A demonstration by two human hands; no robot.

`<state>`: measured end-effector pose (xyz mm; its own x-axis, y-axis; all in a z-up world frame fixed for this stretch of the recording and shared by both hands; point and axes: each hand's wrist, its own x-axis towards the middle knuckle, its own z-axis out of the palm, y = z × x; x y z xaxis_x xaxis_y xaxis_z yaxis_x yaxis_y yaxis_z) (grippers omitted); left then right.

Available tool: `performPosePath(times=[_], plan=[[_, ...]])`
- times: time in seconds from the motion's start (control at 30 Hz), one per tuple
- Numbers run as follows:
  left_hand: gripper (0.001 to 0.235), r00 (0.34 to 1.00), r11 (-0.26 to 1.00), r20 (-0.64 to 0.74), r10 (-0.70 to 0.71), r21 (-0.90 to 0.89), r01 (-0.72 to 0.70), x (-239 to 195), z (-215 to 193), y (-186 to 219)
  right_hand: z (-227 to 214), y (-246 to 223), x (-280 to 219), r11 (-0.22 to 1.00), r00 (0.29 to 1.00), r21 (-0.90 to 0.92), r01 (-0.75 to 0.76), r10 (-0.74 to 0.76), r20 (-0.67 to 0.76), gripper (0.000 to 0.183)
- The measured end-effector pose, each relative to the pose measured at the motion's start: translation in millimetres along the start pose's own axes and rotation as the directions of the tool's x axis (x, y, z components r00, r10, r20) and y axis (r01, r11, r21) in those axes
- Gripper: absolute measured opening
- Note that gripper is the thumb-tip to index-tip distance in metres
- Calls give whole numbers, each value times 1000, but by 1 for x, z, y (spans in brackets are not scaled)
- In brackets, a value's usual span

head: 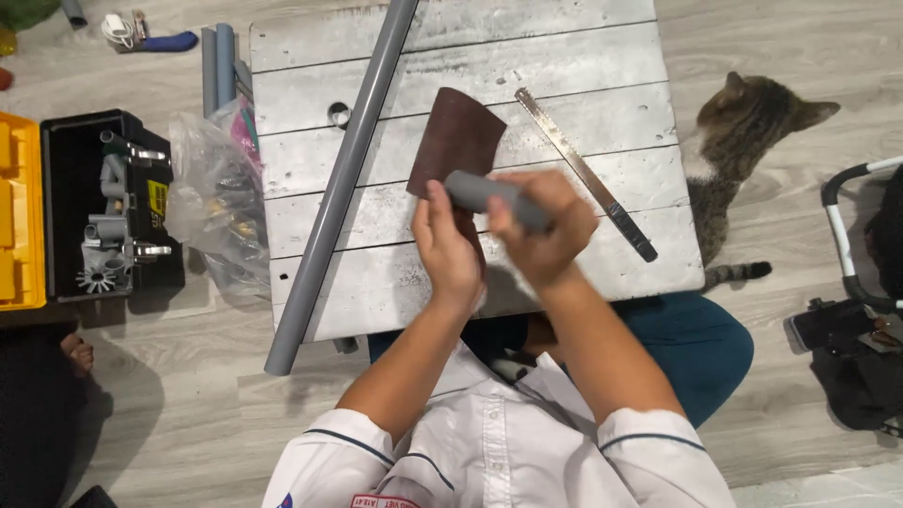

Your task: The person files the edge of a short gray pipe using a metal file while sitting on the floor. They then use a piece of sandpaper to smooth the pipe's surface and edges. A cat is visible in the background.

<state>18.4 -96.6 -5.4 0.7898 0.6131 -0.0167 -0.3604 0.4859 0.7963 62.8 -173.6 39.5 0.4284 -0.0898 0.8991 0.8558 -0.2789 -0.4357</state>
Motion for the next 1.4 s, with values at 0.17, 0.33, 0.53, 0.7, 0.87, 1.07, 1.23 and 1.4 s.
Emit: performPosePath(times=[0.17,0.33,0.53,0.7,0.87,1.07,1.23,1.4], plan=[[31,1000,999,7,-14,-40,15,9,19,9,2,-4,28,999,998,16,-31,32,-48,28],[26,997,993,15,-76,87,75,2,14,17,4,11,31,999,996,-21,31,-33,-88,28],[36,996,995,75,-48,85,42,7,-13,-4,3,20,23,993,995,-78,-84,79,-68,33],[34,982,934,134,-131,349,77,-5,-41,-19,-24,39,32,791,769,135,-597,612,-185,32],[22,992,954,75,-102,290,77,10,-30,4,-63,50,2,206,230,599,-773,973,-39,27],[41,968,992,252,-3,125,-30,24,-23,14,-90,40,-15,-5,205,700,-714,955,216,18],[43,951,1000,309,-13,31,4,27,-4,40,-89,23,-16,-30,325,638,-770,841,433,41],[22,912,935,398,96,278,-220,32,-41,16,-89,30,-48,370,561,462,-806,726,398,49]])
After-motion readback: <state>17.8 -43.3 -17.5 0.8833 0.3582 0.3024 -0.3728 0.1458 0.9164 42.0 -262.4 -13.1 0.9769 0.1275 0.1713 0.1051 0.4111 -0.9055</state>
